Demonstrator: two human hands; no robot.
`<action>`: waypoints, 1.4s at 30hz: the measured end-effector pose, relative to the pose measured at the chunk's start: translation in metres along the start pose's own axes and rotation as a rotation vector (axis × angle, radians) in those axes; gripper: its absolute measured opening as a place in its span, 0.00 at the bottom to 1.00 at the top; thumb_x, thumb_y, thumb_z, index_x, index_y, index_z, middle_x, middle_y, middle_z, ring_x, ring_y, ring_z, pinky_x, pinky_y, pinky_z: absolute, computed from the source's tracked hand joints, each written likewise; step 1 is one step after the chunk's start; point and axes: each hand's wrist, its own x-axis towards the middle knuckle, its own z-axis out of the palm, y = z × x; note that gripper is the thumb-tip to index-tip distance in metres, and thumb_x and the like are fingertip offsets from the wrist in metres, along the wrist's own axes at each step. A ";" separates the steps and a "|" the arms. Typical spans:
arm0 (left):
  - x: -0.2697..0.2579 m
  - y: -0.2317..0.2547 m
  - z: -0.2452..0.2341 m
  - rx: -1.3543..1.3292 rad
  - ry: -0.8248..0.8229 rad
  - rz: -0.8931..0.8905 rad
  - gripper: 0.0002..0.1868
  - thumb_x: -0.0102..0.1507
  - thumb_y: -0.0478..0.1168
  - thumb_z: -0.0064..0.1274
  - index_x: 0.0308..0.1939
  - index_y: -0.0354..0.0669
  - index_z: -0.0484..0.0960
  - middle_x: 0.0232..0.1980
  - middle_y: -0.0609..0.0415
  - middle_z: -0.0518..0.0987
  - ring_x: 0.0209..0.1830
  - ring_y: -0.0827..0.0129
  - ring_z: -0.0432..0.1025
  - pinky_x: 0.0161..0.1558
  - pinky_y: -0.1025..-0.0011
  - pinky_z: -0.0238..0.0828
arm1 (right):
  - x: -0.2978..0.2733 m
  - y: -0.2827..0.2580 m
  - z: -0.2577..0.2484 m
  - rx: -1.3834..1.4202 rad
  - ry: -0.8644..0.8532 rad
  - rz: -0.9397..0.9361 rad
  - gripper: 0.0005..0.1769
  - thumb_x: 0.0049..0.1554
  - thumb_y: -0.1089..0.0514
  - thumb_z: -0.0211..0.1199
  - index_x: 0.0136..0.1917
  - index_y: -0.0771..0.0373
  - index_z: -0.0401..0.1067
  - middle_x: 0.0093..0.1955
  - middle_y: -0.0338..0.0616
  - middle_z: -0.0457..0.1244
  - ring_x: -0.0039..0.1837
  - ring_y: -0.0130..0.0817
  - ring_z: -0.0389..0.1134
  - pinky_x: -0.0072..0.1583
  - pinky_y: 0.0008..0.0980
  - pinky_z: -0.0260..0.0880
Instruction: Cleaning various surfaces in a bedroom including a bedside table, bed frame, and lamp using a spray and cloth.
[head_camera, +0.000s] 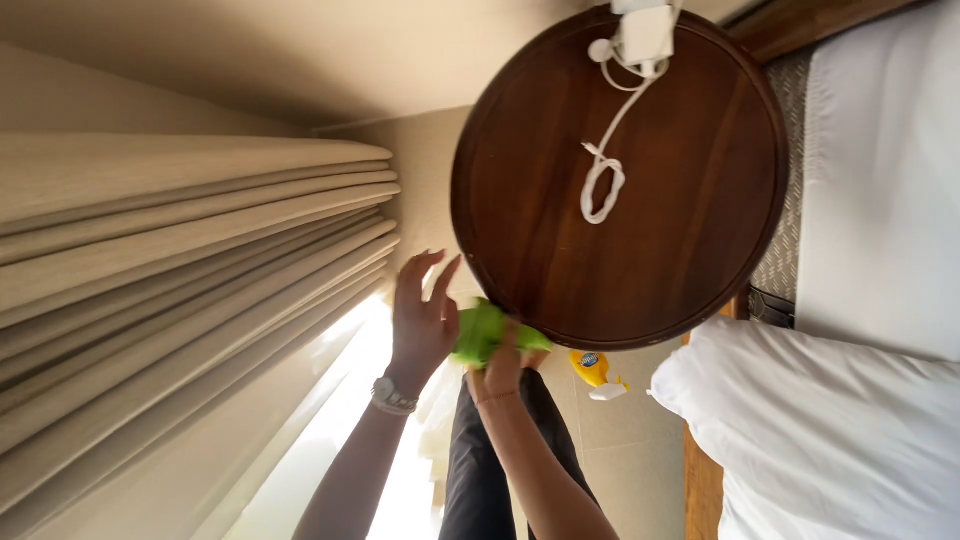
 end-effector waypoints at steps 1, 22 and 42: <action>-0.003 -0.006 -0.015 0.001 0.005 -0.007 0.33 0.55 0.24 0.50 0.66 0.41 0.74 0.67 0.44 0.70 0.72 0.49 0.63 0.73 0.55 0.63 | -0.017 -0.007 0.049 -0.007 -0.003 0.004 0.30 0.65 0.44 0.63 0.71 0.61 0.60 0.62 0.44 0.64 0.60 0.36 0.67 0.61 0.36 0.72; -0.031 -0.030 -0.041 -0.133 0.139 -0.109 0.25 0.60 0.27 0.55 0.63 0.40 0.75 0.64 0.45 0.71 0.66 0.50 0.65 0.65 0.54 0.67 | 0.065 -0.078 0.250 -2.324 -1.059 -1.417 0.32 0.52 0.32 0.69 0.64 0.48 0.79 0.81 0.47 0.53 0.84 0.59 0.31 0.79 0.65 0.22; -0.070 0.094 0.069 -0.303 -0.363 0.371 0.24 0.56 0.26 0.55 0.57 0.40 0.80 0.55 0.47 0.77 0.56 0.56 0.73 0.57 0.61 0.75 | -0.115 -0.176 -0.143 -2.028 -0.079 -0.372 0.21 0.49 0.57 0.67 0.57 0.57 0.75 0.62 0.41 0.66 0.62 0.40 0.69 0.63 0.42 0.71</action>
